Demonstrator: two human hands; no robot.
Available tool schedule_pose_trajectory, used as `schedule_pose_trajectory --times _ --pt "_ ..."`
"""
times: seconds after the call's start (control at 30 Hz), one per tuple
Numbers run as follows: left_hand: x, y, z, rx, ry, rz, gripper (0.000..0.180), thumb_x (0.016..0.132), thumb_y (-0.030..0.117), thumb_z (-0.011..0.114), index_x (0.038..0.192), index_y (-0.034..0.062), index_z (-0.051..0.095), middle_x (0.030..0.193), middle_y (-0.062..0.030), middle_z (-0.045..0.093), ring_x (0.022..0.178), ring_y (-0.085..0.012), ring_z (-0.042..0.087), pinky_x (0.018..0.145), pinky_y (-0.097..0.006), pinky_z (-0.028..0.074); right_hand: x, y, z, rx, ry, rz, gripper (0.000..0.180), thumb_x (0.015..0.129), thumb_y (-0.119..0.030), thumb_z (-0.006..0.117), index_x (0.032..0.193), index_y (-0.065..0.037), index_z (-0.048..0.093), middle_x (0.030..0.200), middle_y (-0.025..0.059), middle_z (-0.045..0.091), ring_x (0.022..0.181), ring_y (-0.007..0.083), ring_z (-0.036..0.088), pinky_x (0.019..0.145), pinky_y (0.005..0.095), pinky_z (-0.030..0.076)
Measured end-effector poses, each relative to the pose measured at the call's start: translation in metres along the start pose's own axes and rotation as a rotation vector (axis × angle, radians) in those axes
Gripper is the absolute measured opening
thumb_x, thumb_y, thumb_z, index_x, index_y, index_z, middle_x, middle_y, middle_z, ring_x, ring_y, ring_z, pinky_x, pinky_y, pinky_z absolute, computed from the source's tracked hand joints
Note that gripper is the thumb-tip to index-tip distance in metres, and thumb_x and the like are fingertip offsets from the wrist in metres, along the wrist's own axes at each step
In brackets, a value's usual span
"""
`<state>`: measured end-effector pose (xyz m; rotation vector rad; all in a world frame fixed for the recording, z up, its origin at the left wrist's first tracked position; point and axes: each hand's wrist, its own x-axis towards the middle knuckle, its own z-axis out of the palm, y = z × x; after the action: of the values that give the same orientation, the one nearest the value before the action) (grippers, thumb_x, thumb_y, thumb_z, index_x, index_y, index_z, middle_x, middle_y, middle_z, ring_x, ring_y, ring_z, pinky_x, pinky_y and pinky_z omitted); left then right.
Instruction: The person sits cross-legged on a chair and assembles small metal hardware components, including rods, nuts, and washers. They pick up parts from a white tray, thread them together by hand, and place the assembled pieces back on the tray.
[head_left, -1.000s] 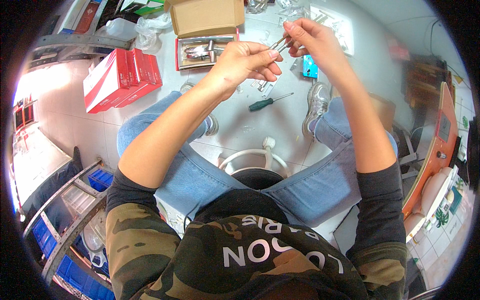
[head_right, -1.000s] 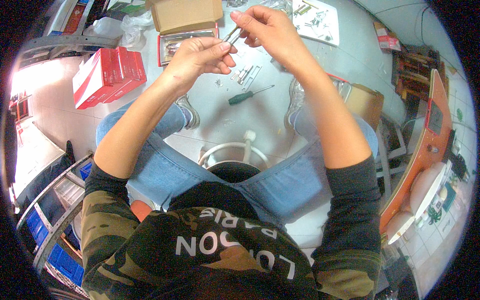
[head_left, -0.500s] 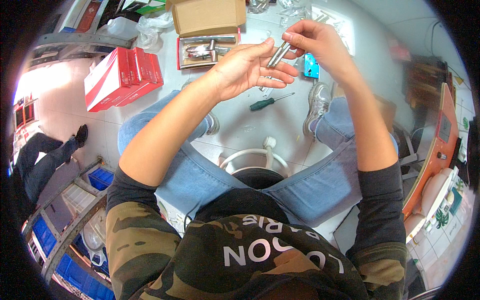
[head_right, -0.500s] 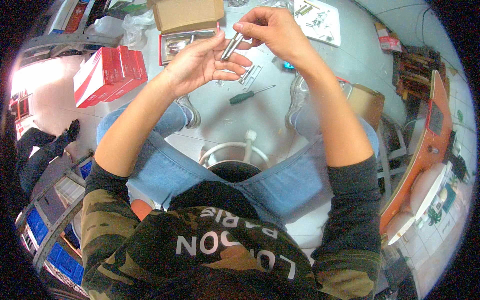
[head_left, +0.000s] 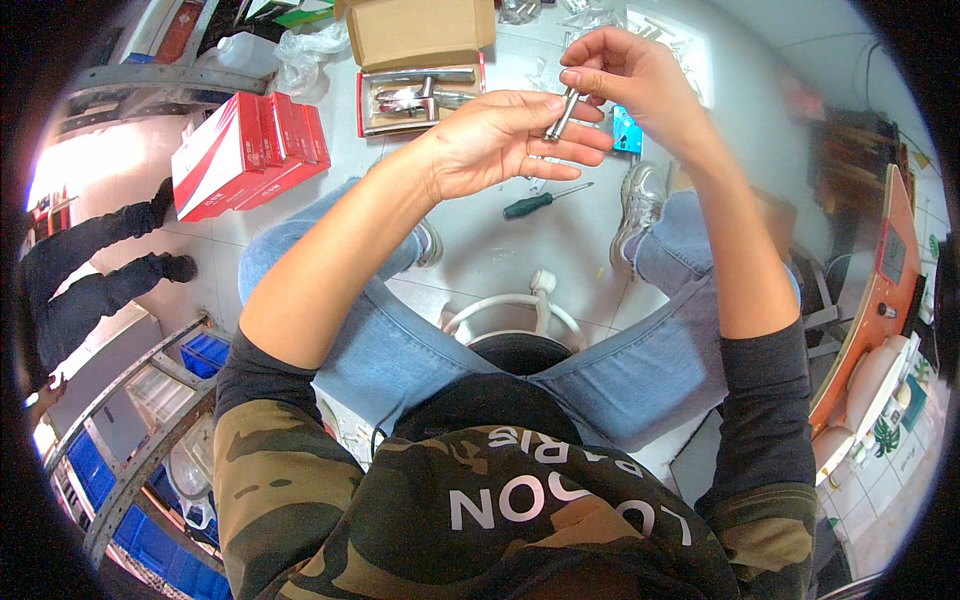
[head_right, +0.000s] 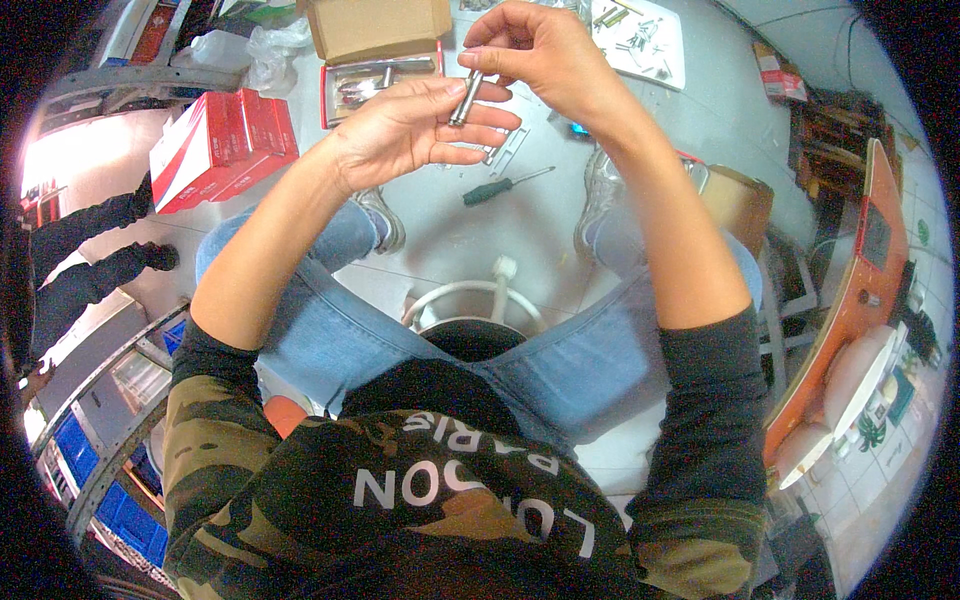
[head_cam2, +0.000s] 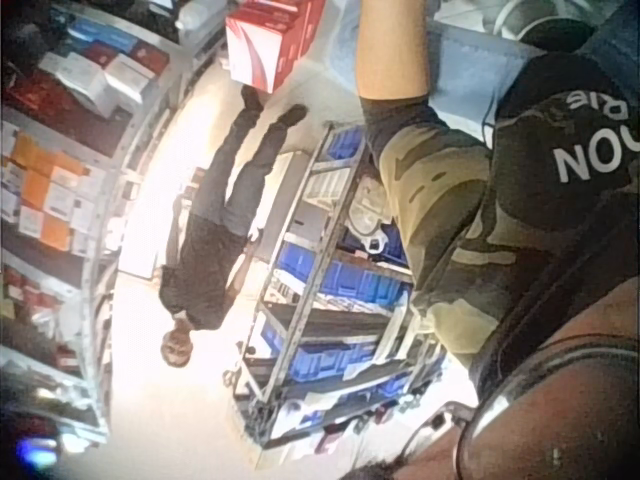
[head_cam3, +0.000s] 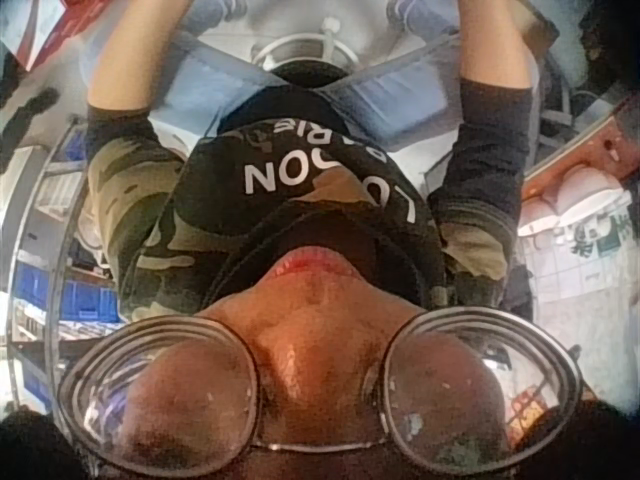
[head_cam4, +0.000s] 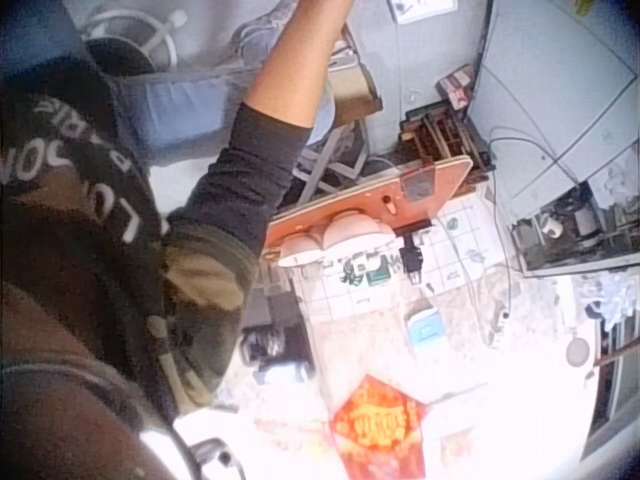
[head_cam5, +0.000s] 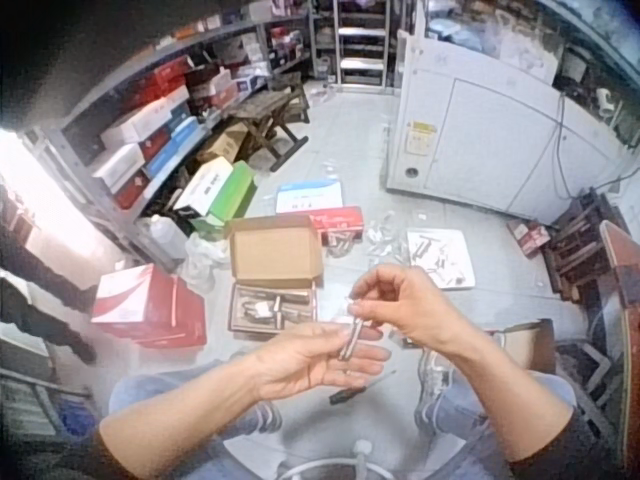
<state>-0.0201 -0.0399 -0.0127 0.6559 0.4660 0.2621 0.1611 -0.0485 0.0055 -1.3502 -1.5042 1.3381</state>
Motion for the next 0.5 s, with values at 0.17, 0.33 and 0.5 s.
schedule_pose_trajectory --times 0.17,0.33,0.5 --pt "0.0003 -0.0007 0.0014 0.150 0.044 -0.024 0.041 0.087 0.030 0.045 0.113 -0.0014 0.044 0.104 -0.0155 0.055 0.091 -0.0181 0.057 0.079 -0.030 0.048 0.0016 0.0065 -0.0062 0.022 -0.068 0.005 0.015 0.077 -0.014 0.063 0.084 -0.002 0.056 0.075 -0.0001 0.056 0.069 0.0062 0.052 0.061 0.0209 0.044" --pt "-0.0003 -0.0026 0.0032 0.153 0.080 -0.007 0.042 0.086 0.032 0.047 0.112 -0.0015 0.045 0.101 -0.0146 0.057 0.089 -0.0172 0.057 0.079 -0.030 0.047 0.0016 0.0085 -0.0051 0.017 -0.058 -0.050 0.016 0.075 -0.015 0.064 0.080 -0.001 0.059 0.067 0.0003 0.057 0.062 0.0060 0.051 0.056 0.0199 0.042" --pt "0.0020 -0.0029 0.0003 0.128 0.111 0.025 0.039 0.086 0.029 0.049 0.110 -0.0007 0.046 0.099 -0.0143 0.057 0.088 -0.0167 0.058 0.077 -0.029 0.049 0.0019 0.0081 0.0000 0.051 -0.026 -0.008 0.017 0.075 -0.014 0.064 0.085 -0.002 0.058 0.070 0.0012 0.058 0.062 0.0064 0.052 0.056 0.0203 0.042"
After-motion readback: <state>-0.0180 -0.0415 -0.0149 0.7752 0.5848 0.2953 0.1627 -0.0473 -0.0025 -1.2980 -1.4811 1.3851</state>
